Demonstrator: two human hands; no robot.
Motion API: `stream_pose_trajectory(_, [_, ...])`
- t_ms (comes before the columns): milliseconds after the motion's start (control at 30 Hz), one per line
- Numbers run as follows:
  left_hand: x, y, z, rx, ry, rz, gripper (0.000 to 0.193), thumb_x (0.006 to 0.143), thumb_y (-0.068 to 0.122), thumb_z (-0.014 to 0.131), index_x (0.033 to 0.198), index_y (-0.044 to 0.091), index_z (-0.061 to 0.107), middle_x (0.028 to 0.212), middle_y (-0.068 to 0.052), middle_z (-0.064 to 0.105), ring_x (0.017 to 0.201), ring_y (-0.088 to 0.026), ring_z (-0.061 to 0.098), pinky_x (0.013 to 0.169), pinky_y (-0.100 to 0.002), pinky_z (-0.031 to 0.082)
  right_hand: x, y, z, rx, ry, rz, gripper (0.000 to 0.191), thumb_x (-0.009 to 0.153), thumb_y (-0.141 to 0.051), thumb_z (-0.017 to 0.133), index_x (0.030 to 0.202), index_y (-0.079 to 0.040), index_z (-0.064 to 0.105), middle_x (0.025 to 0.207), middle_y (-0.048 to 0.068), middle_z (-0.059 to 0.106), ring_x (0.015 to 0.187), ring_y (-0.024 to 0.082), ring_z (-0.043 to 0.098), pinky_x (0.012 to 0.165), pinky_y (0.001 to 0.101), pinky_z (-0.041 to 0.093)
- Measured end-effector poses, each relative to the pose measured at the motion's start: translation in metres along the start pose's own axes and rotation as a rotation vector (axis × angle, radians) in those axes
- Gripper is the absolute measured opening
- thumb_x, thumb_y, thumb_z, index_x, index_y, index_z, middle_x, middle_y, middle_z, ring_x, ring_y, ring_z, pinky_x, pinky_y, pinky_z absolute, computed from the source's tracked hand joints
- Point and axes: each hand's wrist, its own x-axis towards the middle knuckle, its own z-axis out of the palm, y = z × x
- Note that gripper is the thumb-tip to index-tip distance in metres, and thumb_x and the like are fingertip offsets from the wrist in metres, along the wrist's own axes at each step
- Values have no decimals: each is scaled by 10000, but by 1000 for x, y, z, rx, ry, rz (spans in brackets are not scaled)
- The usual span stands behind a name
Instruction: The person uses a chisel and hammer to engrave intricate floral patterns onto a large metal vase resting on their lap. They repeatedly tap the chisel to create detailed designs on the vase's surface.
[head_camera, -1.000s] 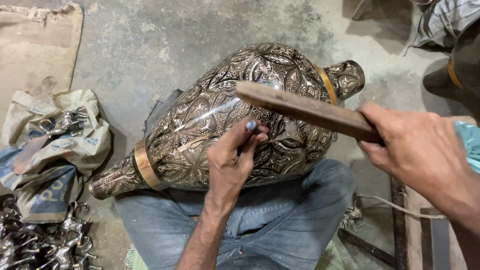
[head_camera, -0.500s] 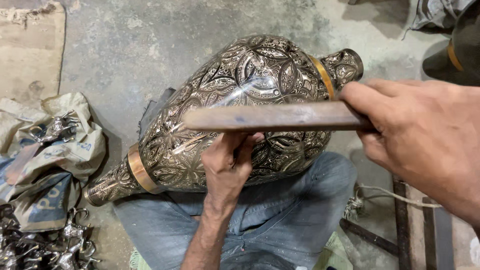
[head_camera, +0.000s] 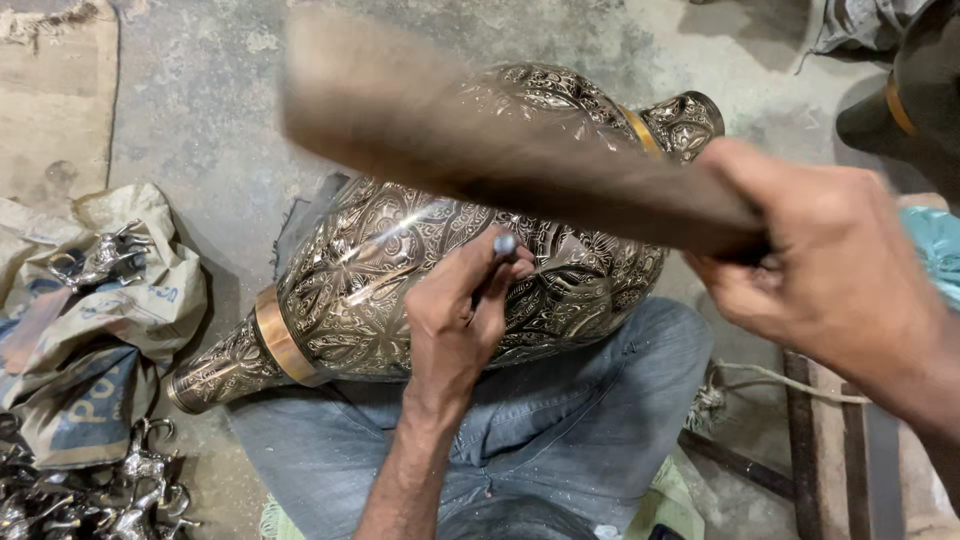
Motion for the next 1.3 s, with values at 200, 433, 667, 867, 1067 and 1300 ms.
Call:
stream_pose_trajectory(200, [5,0,-1,-38,-47,-46,234,970,-74,648,1189,-15,703,962,-96,773,809,-129,743,638,-245,644,-14,5,10,-29,161,-26,311,734,-106,756,1033,-130,674,825,31,705,679,193,695,602,350,533])
stream_pose_trajectory(433, [2,-4,-3,6,-43,-8,144,982,-45,676,1101,22,720,956,-99,768,815,-133,749,661,-239,642,-10,-3,3,-222,18,30,342,699,-138,817,1019,-143,695,816,14,728,662,190,697,585,353,532])
stream_pose_trajectory(667, [4,-8,-4,83,-75,47,109,1004,-42,700,1069,41,729,916,-95,775,719,-93,708,610,-222,609,-13,-1,16,-381,189,-110,354,627,-151,822,960,-132,702,789,32,725,602,228,644,489,371,451])
stream_pose_trajectory(867, [6,-6,-7,-10,-118,34,284,955,-105,601,1163,58,704,963,-80,754,800,-108,719,628,-221,638,-22,15,28,-448,201,-110,259,693,-174,828,906,-130,687,754,-7,699,621,164,661,497,318,462])
stream_pose_trajectory(1067, [11,-4,-12,18,-149,58,337,947,-78,659,1223,113,693,1020,-66,769,860,-139,744,734,-255,655,-28,23,34,-411,221,-112,218,715,-129,787,905,-117,681,707,11,668,607,155,629,490,323,440])
stream_pose_trajectory(1300, [18,-3,-18,-24,-228,35,341,916,-62,677,1223,87,694,1011,-55,759,898,-165,761,803,-298,651,-27,22,42,-177,126,49,170,852,-92,762,1008,-98,695,744,29,700,589,150,635,493,324,488])
